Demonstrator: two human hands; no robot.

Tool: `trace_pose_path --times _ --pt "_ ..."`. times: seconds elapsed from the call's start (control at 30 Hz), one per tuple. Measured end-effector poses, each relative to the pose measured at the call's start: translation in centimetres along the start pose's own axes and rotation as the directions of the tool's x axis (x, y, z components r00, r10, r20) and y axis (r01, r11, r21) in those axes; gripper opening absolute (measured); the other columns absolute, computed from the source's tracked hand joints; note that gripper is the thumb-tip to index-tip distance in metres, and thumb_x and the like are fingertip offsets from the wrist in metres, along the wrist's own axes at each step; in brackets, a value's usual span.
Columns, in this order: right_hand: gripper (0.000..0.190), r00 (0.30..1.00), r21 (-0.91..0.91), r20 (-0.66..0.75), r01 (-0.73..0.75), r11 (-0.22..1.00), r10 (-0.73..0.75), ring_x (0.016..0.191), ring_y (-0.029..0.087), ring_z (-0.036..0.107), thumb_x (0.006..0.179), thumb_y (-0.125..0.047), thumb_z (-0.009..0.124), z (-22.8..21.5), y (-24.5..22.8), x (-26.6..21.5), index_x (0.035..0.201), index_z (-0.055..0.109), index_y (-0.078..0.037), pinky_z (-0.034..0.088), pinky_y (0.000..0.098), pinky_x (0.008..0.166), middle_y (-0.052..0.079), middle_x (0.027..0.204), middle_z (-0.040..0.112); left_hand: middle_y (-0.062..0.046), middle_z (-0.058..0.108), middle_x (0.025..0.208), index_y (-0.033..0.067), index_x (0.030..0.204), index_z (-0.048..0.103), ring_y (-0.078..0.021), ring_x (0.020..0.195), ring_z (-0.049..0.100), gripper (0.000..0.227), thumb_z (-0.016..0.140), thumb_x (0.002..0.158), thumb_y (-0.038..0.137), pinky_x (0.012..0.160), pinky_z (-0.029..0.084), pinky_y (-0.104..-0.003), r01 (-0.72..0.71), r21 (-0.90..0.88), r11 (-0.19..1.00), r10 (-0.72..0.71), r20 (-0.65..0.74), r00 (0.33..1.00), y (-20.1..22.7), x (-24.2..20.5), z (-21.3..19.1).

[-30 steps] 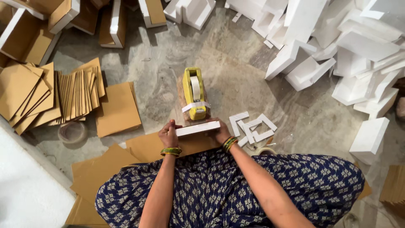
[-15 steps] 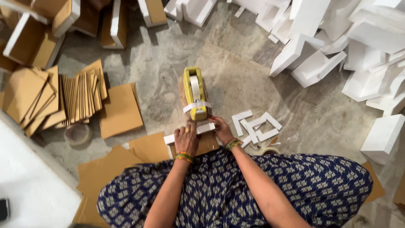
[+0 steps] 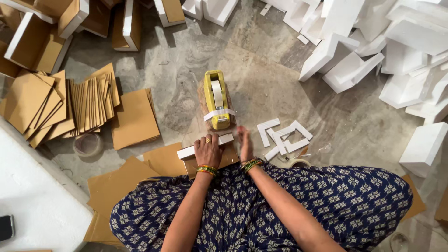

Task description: The person sits on the floor and assembles small cardboard boxes by inserting white foam inserts into the cardboard shells. They use a tape dispenser to apply adhesive tape to secure the foam pieces and box flaps. The person handles the materials one at a time, repeatedly picking up components and taping them together.

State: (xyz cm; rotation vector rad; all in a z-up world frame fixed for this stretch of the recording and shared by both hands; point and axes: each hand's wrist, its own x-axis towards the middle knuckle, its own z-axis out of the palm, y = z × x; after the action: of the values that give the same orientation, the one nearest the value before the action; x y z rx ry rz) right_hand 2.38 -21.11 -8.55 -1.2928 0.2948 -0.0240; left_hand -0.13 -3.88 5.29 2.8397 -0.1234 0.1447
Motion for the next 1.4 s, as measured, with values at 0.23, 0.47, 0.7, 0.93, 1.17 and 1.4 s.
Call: trace_pose_path --times 0.23,0.47,0.7,0.93,1.17,1.4 --pt "0.070 0.987 -0.473 0.158 0.094 0.876 -0.021 0.118 0.022 0.060 0.103 -0.060 0.031 3.0 -6.2 -1.4 0.137 0.058 -0.005 0.046 0.0359 0.102 0.013 0.129 0.065 -0.005 0.065 0.109 0.0172 0.118 0.061 -0.0264 0.099 0.060 0.053 0.083 0.073 0.034 0.092 0.041 -0.047 -0.027 -0.008 1.000 0.027 -0.071 0.997 -0.1 0.1 -0.3" --pt "0.038 0.910 -0.631 0.237 0.410 0.659 -0.340 0.098 0.019 0.067 0.103 -0.037 0.057 6.0 -9.6 8.0 0.092 0.078 -0.006 0.051 0.0351 0.091 0.007 0.093 0.079 -0.005 0.065 0.108 0.0178 0.117 0.062 -0.0259 0.101 0.060 0.049 0.081 0.076 0.036 0.092 0.041 -0.045 -0.052 -0.054 0.997 0.051 -0.023 0.998 -0.3 -0.6 -0.5" --pt "0.033 0.963 -0.673 0.269 0.211 0.709 -0.031 0.090 0.015 0.073 0.083 -0.029 0.080 5.1 -13.5 3.5 0.107 0.077 -0.007 0.057 0.0298 0.080 0.005 0.099 0.078 -0.006 0.065 0.107 0.0184 0.116 0.062 -0.0258 0.100 0.060 0.049 0.081 0.075 0.037 0.090 0.041 -0.046 -0.086 -0.041 0.995 0.086 -0.009 0.996 -0.5 -0.8 -0.9" --pt "0.026 0.946 -0.460 0.197 -0.144 0.876 0.259 0.084 0.012 0.074 0.083 -0.021 0.078 1.0 -14.4 -7.0 0.106 0.076 -0.007 0.061 0.0270 0.077 0.005 0.096 0.079 -0.007 0.066 0.107 0.0178 0.117 0.062 -0.0252 0.100 0.060 0.047 0.080 0.080 0.041 0.090 0.041 -0.045 -0.059 -0.053 0.997 0.061 0.044 0.997 -0.7 -0.5 -0.5" --pt "0.024 0.939 -0.676 0.111 -0.169 0.718 0.326 0.086 0.014 0.074 0.084 -0.015 0.081 -0.3 -5.6 -5.1 0.105 0.078 -0.006 0.060 0.0284 0.082 0.007 0.101 0.080 -0.008 0.066 0.109 0.0144 0.118 0.061 -0.0254 0.102 0.060 0.054 0.080 0.075 0.041 0.093 0.040 -0.046 -0.069 -0.010 0.998 0.070 0.081 0.994 -0.1 0.0 -2.6" --pt "0.026 0.954 -0.524 0.174 -0.121 0.843 0.244 0.088 0.017 0.074 0.082 -0.007 0.078 -0.5 -0.5 -2.5 0.107 0.079 -0.002 0.061 0.0317 0.082 0.008 0.097 0.081 -0.008 0.068 0.105 0.0138 0.112 0.065 -0.0272 0.099 0.060 0.060 0.078 0.075 0.060 0.094 0.039 -0.046 0.001 -0.067 0.998 0.000 0.024 1.000 0.1 -0.3 -2.1"
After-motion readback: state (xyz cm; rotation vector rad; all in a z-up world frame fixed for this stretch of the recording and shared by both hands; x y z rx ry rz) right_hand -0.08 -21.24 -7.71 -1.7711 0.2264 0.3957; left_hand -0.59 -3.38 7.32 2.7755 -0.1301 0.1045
